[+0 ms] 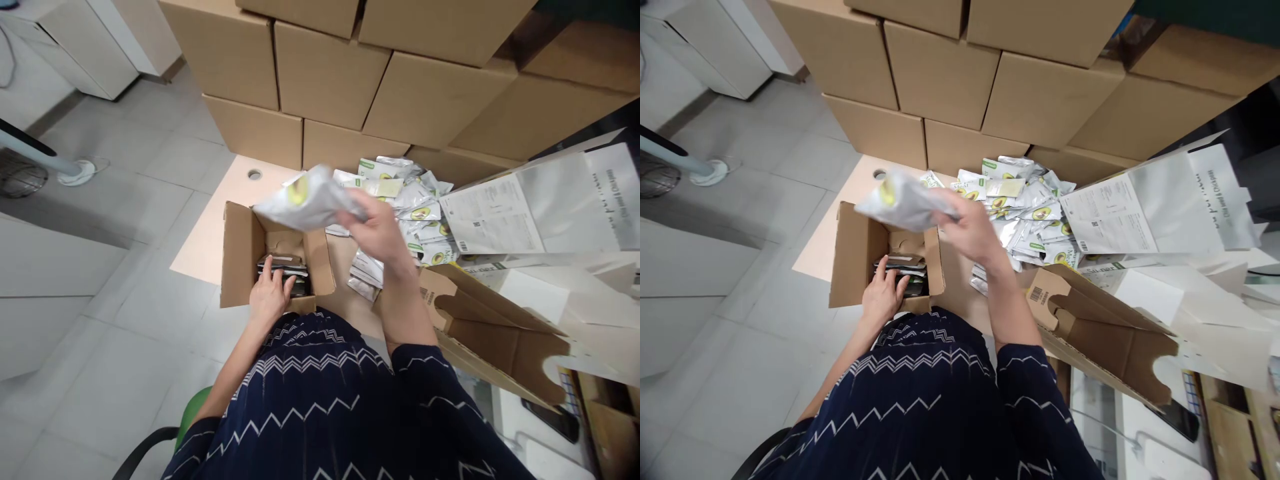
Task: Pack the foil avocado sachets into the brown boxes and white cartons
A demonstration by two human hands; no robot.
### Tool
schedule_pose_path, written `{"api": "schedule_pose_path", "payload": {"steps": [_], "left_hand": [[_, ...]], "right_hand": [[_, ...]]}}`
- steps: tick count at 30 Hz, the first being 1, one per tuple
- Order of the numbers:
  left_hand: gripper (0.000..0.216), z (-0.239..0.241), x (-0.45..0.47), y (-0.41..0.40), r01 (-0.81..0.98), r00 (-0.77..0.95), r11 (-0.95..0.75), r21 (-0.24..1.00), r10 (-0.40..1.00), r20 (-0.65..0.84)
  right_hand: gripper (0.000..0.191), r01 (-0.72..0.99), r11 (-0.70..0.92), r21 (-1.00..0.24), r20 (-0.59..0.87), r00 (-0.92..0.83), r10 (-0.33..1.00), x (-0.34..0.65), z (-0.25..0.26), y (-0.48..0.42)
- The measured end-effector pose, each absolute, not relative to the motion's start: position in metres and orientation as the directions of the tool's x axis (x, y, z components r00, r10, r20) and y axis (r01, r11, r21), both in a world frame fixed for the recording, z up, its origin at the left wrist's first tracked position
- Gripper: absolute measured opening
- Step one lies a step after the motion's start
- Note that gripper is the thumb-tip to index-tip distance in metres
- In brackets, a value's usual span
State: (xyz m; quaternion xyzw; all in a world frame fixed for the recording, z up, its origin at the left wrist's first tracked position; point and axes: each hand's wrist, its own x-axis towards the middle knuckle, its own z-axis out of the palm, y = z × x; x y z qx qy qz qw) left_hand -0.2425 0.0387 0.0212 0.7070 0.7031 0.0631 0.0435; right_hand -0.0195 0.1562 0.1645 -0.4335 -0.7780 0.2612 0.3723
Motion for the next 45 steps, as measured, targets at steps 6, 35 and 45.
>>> {"api": "schedule_pose_path", "payload": {"steps": [6, 35, 45], "left_hand": [[0.046, 0.019, -0.243, 0.035, 0.983, -0.001, -0.019, 0.183, 0.994, 0.106], [0.029, 0.006, -0.258, 0.027, 0.931, 0.244, -0.317, 0.183, 0.911, 0.333], [0.033, 0.009, -0.252, 0.017, 0.935, 0.299, -0.343, 0.089, 0.898, 0.322]], "right_hand": [[0.032, 0.682, 0.586, -0.438, -0.135, -0.694, 0.707, -0.119, 0.104, 0.181], [0.032, 0.707, 0.687, -0.166, -0.559, -0.642, 0.525, -0.174, 0.056, 0.196], [0.034, 0.689, 0.689, -0.224, -0.581, -0.662, 0.474, -0.170, 0.058, 0.204]]}}
